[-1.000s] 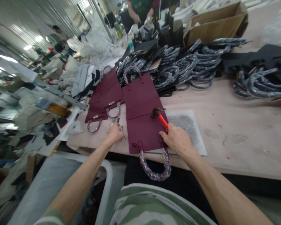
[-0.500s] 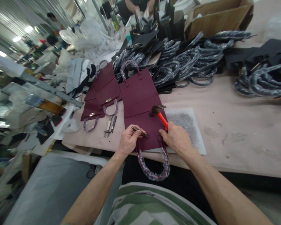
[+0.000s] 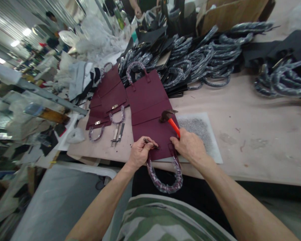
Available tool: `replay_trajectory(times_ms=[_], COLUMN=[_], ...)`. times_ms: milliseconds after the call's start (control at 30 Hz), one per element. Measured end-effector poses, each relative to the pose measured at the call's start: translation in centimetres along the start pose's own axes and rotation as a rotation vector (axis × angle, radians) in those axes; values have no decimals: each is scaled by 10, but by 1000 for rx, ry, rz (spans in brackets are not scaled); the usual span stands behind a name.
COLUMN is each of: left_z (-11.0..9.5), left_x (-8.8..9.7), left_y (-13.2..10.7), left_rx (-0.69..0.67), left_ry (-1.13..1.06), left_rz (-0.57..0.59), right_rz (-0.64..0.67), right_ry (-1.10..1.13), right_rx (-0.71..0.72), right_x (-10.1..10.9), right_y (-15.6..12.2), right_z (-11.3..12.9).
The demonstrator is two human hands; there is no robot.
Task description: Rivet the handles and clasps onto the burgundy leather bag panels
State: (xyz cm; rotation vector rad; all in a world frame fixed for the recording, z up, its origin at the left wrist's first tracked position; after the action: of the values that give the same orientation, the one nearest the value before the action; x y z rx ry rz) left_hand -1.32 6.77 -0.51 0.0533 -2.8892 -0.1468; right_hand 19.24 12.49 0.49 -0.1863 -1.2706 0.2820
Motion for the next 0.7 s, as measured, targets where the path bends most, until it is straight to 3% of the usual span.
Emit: replay_trajectory(times_ms=[167,367,500,600,700], left_z=[-3,-11,-7,-5,-4], left_x=[0,-4,-7,-10,-13], left_y=[2,0,-4,-6,-8], left_rx=[-51,-248,-313,-358,-396], left_ry=[71,282,317,331,366], left_rz=[56,117,101,80,76], right_rz=[-15,-18,-14,-7,-183], right_ry=[-3,13,160,340,404], right_rx=[6,14,73,125,245], right_x=[1,-1,5,32,78], right_y=[0,1,3,-12,-49], right_z=[-1,-1,-3,-3,5])
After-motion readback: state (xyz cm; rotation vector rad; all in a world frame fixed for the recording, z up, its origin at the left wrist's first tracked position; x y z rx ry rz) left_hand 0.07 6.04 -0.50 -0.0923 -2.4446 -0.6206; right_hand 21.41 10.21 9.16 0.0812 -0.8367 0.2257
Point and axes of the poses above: each hand's wrist, its own y-axis towards the middle knuckle, its own x-axis out of the back of the hand, z = x × y, the point moved 4 cm from there along y, towards the middle knuckle
